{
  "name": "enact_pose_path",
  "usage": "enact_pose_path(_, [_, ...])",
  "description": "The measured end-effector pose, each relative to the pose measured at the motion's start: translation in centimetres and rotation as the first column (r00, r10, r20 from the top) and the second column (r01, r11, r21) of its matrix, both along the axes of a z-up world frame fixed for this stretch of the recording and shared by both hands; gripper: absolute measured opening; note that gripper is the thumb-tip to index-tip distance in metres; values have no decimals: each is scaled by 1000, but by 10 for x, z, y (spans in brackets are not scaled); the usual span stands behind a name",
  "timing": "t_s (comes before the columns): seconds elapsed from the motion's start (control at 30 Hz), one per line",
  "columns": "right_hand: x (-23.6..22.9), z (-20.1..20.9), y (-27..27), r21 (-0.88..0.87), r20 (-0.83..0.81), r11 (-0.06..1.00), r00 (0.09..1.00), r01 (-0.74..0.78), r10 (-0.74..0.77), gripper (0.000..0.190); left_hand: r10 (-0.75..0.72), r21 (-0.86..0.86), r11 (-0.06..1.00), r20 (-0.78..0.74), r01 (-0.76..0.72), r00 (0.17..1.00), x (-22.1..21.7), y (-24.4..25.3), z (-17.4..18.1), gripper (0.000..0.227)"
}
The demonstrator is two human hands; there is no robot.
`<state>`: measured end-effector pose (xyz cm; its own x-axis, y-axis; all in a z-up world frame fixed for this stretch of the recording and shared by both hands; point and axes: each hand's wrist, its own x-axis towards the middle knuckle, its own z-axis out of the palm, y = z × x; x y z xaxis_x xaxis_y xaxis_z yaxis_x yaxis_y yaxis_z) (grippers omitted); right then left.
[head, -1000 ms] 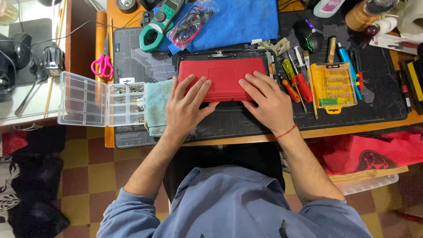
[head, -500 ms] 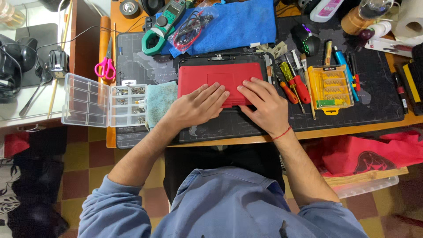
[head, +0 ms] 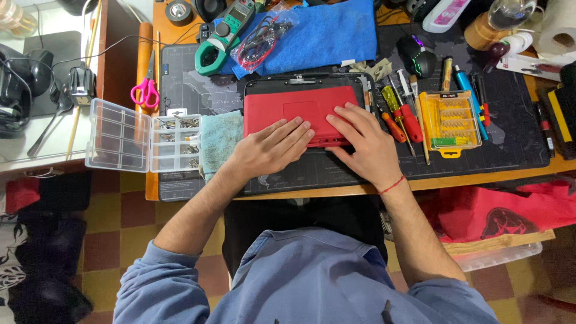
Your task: The person opens a red socket wrench set case and rearranges several sockets and extensions into their molded slots. The person repeatedly picks up and places down individual sockets and extensions, aligning them within the case.
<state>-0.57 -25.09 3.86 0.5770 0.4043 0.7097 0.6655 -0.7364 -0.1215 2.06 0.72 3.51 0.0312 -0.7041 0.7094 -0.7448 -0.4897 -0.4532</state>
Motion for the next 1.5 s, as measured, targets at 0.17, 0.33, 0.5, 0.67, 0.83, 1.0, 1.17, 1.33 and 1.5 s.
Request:
enact_pose_path(0.17, [-7, 1, 2, 17, -105, 1000, 994, 18, -16, 55, -30, -5, 1000, -24, 30, 999, 0, 2, 0, 30])
enact_pose_path(0.33, [-7, -2, -1, 21, -203, 1000, 979, 11, -7, 61, -45, -19, 999, -25, 45, 999, 4, 2, -2, 29])
enact_pose_path(0.5, [-7, -1, -3, 79, -273, 996, 961, -31, 52, 61, -81, -41, 996, -40, 79, 996, 8, 2, 1, 27])
enact_pose_path(0.67, [-5, -2, -9, 132, -316, 988, 942, -77, 115, 60, -97, -45, 995, -48, 94, 994, 8, 3, 7, 25])
enact_pose_path(0.83, [9, 7, -23, 206, -347, 977, 928, -63, 133, 58, -134, -81, 989, -157, 122, 978, 9, 4, 26, 22])
enact_pose_path(1.0, [36, 8, -30, 235, -290, 970, 949, -53, 123, 30, -103, -124, 990, -267, 72, 958, 12, 1, 47, 19])
enact_pose_path(1.17, [54, 18, -32, 324, -277, 942, 944, -87, 182, 22, -26, -215, 977, -161, -9, 987, -4, 13, 31, 21])
enact_pose_path(1.33, [72, 27, -33, 334, -347, 941, 923, -46, 168, 20, 9, -149, 986, -410, -77, 912, -17, 21, 9, 12])
enact_pose_path(1.5, [100, 27, -36, 319, -433, 948, 889, -1, 147, 11, 18, -89, 993, -539, -78, 842, -18, 26, -9, 17])
